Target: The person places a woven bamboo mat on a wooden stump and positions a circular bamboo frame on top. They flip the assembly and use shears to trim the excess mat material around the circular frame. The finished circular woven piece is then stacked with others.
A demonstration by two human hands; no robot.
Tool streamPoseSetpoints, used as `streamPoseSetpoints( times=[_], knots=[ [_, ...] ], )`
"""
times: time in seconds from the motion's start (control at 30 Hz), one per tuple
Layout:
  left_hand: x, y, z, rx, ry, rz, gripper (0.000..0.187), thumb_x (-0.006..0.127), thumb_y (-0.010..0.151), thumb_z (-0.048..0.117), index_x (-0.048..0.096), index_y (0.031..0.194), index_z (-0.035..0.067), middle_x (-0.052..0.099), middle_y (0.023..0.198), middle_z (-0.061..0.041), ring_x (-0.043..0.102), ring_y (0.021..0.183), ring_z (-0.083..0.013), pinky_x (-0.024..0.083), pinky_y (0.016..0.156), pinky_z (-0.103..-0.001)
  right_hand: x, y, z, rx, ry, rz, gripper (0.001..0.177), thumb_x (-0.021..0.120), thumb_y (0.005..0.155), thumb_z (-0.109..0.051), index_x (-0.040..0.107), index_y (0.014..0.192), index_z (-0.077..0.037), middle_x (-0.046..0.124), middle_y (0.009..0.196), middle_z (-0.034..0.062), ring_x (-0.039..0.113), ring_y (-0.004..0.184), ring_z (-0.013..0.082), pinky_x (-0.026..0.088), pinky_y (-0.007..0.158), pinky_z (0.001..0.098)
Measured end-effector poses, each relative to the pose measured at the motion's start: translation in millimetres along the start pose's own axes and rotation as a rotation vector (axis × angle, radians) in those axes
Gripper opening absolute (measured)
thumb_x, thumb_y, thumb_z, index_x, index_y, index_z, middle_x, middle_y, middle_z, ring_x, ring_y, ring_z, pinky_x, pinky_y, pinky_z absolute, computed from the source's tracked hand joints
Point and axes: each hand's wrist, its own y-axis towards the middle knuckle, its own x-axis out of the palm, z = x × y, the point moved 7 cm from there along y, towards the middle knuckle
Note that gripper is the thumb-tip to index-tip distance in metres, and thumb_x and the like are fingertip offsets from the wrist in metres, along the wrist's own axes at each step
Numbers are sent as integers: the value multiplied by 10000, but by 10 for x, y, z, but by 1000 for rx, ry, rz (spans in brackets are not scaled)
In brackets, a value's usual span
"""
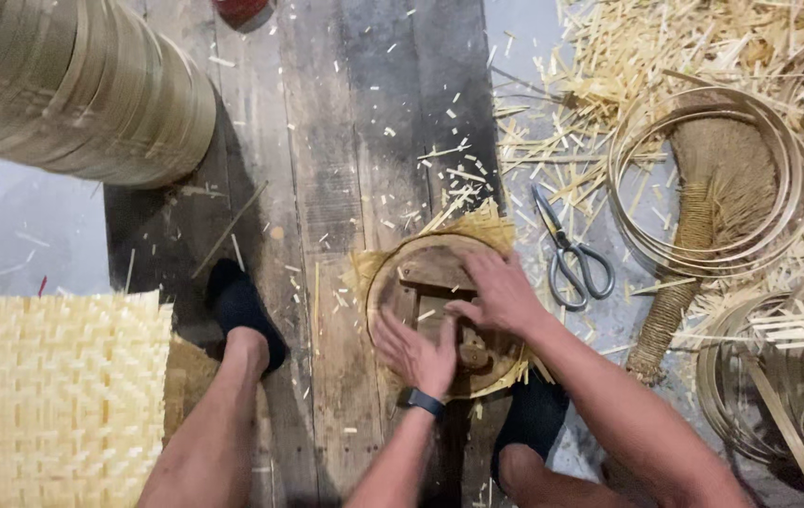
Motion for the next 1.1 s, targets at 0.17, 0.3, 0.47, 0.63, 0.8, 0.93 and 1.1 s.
streamPoseSetpoints(
  times=[0.17, 0.3, 0.47, 0.63, 0.8, 0.93, 1.1],
  knots=[
    [-80, -64, -58, -203, -92, -17, 986, 767, 603, 135, 330, 1482, 40, 393, 1496, -207, 316, 1393, -451, 205, 1171, -594, 89, 177, -144, -68, 109, -253, 783, 755, 804, -219, 471, 1529, -136, 628, 1019, 152, 575, 1028, 360, 465, 944, 482],
    [-398, 60, -9, 23, -56, -59, 930, 707, 637, 61, 384, 1510, 71, 453, 1514, -163, 369, 1407, -414, 228, 1172, -591, -123, -28, -213, 136, 79, -225, 833, 770, 773, -209, 458, 1543, -152, 620, 948, 179, 571, 956, 375, 461, 881, 504],
    [-127, 247, 55, 169, 68, -155, 894, 673, 671, 58, 387, 1517, 32, 461, 1463, -194, 372, 1374, -426, 241, 1174, -582, -19, -242, -288, 159, 88, 22, 890, 771, 673, -170, 464, 1508, -140, 597, 907, 160, 566, 1019, 401, 457, 943, 515],
    [-26, 248, -62, 232, -16, -132, 853, 671, 675, 66, 402, 1483, 15, 448, 1483, -216, 373, 1369, -430, 243, 1167, -584, 229, -300, -57, 220, 125, -21, 872, 790, 742, -163, 440, 1540, -144, 607, 940, 158, 553, 947, 379, 445, 881, 506],
    [-120, 139, -142, 185, -45, -163, 870, 651, 701, 50, 387, 1530, 37, 438, 1548, -195, 352, 1435, -396, 242, 1210, -585, 352, -448, -53, 308, 204, -103, 890, 777, 748, -157, 423, 1564, -198, 605, 905, 137, 550, 917, 353, 449, 881, 477],
    [-366, 336, -396, -4, 58, -81, 880, 753, 728, 165, 386, 1514, 17, 407, 1553, -242, 308, 1473, -418, 213, 1203, -602, 403, -489, -146, 286, 188, -26, 890, 781, 767, -180, 395, 1569, -202, 602, 899, 114, 547, 939, 338, 431, 886, 481],
    [-266, 658, -1084, -467, -13, -538, 963, 811, 757, 559, 469, 1494, 42, 545, 1449, -249, 554, 1329, -379, 450, 1118, -494, 517, -500, -110, 339, 133, -164, 905, 788, 773, -210, 372, 1577, -207, 595, 881, 122, 533, 914, 312, 419, 919, 474]
  ],
)
